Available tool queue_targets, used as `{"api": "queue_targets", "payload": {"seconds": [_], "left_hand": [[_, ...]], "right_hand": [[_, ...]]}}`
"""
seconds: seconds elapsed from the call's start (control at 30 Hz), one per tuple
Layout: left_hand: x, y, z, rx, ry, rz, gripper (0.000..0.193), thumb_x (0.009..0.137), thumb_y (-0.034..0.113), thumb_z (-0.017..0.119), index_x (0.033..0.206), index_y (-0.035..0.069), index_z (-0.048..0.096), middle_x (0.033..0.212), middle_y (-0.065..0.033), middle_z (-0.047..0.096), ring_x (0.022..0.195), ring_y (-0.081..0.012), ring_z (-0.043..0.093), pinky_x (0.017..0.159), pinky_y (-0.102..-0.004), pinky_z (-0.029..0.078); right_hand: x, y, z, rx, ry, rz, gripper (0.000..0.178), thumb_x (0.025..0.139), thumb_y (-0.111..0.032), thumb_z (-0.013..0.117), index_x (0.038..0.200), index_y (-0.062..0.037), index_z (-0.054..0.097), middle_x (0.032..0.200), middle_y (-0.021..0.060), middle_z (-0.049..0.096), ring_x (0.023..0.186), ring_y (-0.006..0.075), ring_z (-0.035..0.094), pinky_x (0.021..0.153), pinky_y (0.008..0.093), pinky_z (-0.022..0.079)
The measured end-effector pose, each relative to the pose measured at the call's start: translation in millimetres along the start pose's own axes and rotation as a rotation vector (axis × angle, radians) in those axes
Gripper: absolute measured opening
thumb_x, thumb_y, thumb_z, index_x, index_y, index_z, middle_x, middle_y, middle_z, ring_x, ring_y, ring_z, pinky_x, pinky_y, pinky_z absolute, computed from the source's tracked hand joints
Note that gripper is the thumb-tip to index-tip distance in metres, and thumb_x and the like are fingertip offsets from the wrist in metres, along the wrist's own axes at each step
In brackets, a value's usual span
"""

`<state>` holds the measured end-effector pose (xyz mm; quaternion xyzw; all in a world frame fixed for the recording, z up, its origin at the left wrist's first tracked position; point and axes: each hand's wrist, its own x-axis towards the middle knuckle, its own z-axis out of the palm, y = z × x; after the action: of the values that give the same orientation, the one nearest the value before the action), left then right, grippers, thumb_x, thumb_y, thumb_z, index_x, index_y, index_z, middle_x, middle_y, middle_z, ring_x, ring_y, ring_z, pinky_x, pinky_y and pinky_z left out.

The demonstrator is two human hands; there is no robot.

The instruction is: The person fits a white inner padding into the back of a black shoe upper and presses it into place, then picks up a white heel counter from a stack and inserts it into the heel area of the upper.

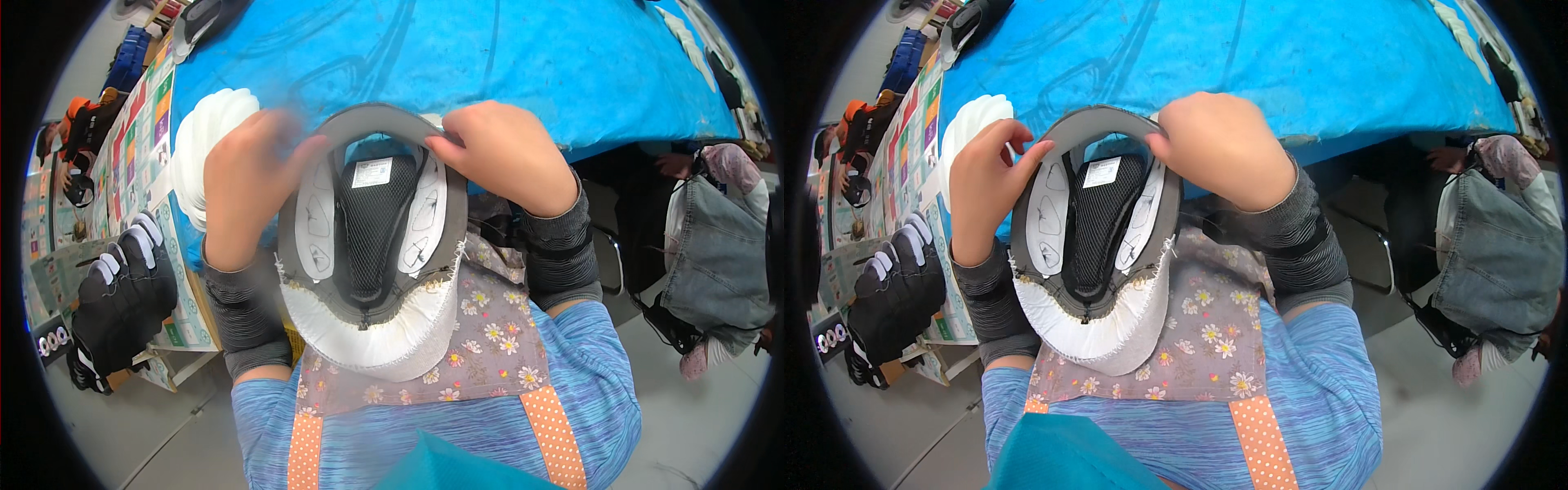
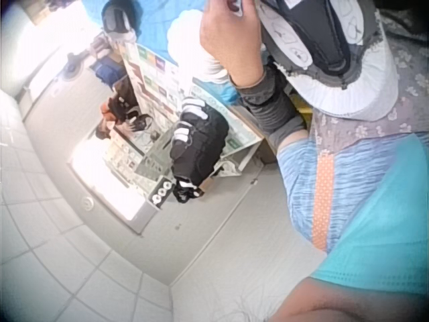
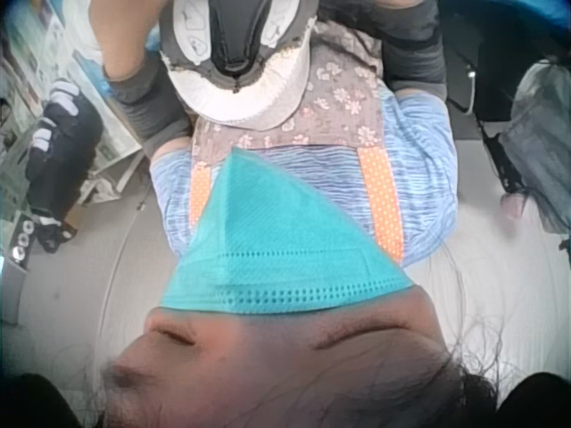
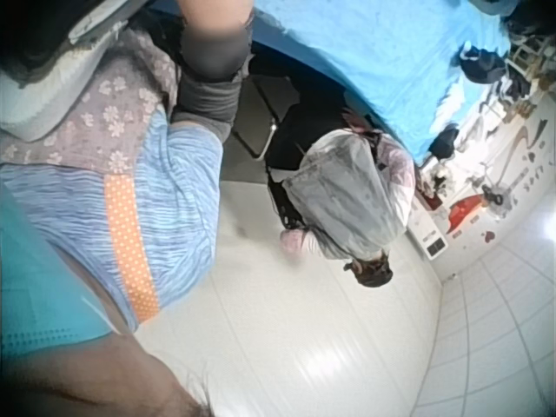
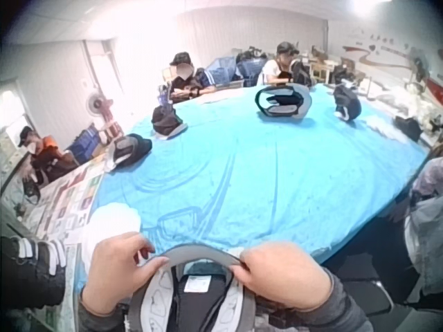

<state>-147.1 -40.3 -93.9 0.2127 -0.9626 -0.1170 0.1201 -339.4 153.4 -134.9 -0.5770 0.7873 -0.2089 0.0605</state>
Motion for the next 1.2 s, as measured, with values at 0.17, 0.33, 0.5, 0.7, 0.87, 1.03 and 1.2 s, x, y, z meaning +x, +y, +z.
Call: {"api": "queue_targets", "payload": {"seconds": [0.17, 0.33, 0.5, 0.7, 0.87, 1.03, 1.2], "left_hand": [[3.3, -9.3, 3.9, -0.005, -0.181, -0.119, 0.032, 0.089, 0.031, 0.072, 0.076, 0.003, 0.064, 0.065, -0.0151, 0.058, 0.059, -0.0352, 0.055, 0.057, -0.0393, 0.045], [2.7, -17.0, 10.9, -0.134, -0.106, 0.013, 0.041, 0.088, 0.030, 0.075, 0.071, -0.003, 0.057, 0.055, -0.0159, 0.044, 0.048, -0.0258, 0.041, 0.050, -0.0369, 0.033], [7.2, -13.4, 0.2, -0.005, -0.142, 0.061, 0.039, 0.088, 0.030, 0.075, 0.072, -0.001, 0.058, 0.057, -0.0166, 0.048, 0.050, -0.0286, 0.046, 0.051, -0.0382, 0.035], [10.3, -17.7, 8.0, 0.004, -0.141, 0.041, 0.033, 0.088, 0.032, 0.075, 0.083, 0.002, 0.063, 0.067, -0.0141, 0.057, 0.059, -0.0274, 0.056, 0.056, -0.0369, 0.042], [-2.3, -37.6, 25.2, -0.496, -0.166, -0.261, 0.037, 0.088, 0.032, 0.076, 0.111, 0.004, 0.065, 0.094, -0.0064, 0.068, 0.083, -0.0153, 0.062, 0.070, -0.0300, 0.048], [2.1, -43.0, 28.4, -0.794, -0.501, -0.415, 0.048, 0.086, 0.029, 0.079, 0.119, 0.000, 0.060, 0.104, 0.0007, 0.062, 0.091, -0.0075, 0.056, 0.080, -0.0238, 0.045], [-0.9, -38.7, 31.3, -0.721, -0.332, -0.339, 0.049, 0.080, 0.015, 0.084, 0.119, 0.004, 0.057, 0.099, 0.0016, 0.060, 0.088, -0.0056, 0.054, 0.075, -0.0201, 0.042]], "right_hand": [[4.8, -1.7, 6.1, 0.029, -0.025, 0.015, 0.026, 0.087, -0.029, 0.068, 0.076, -0.0056, 0.071, 0.071, 0.0158, 0.066, 0.071, 0.0364, 0.067, 0.063, 0.0458, 0.053], [6.0, -2.1, 6.4, 0.013, -0.011, -0.002, 0.026, 0.087, -0.029, 0.067, 0.076, -0.0061, 0.072, 0.071, 0.0158, 0.067, 0.070, 0.0366, 0.067, 0.062, 0.0455, 0.053], [11.1, 3.3, 2.5, 0.014, -0.057, -0.008, 0.029, 0.091, -0.032, 0.067, 0.081, -0.0052, 0.074, 0.070, 0.0161, 0.066, 0.067, 0.0375, 0.064, 0.062, 0.0462, 0.050], [18.0, 5.4, 2.5, -0.014, -0.105, -0.012, 0.031, 0.090, -0.032, 0.066, 0.079, -0.0040, 0.071, 0.074, 0.0170, 0.068, 0.073, 0.0380, 0.067, 0.064, 0.0476, 0.053], [13.9, 16.5, 10.6, 0.205, -0.066, 0.133, 0.039, 0.088, -0.038, 0.068, 0.092, 0.0006, 0.068, 0.086, 0.0212, 0.069, 0.081, 0.0394, 0.068, 0.070, 0.0452, 0.054], [24.1, 32.3, 25.5, 0.555, -0.416, 0.196, 0.044, 0.091, -0.038, 0.069, 0.107, 0.0029, 0.064, 0.089, 0.0132, 0.068, 0.081, 0.0204, 0.062, 0.073, 0.0352, 0.051], [23.0, 21.3, 28.5, 0.643, -0.235, 0.179, 0.036, 0.089, -0.031, 0.072, 0.098, 0.0017, 0.059, 0.083, 0.0053, 0.060, 0.079, 0.0138, 0.053, 0.070, 0.0321, 0.048]]}}
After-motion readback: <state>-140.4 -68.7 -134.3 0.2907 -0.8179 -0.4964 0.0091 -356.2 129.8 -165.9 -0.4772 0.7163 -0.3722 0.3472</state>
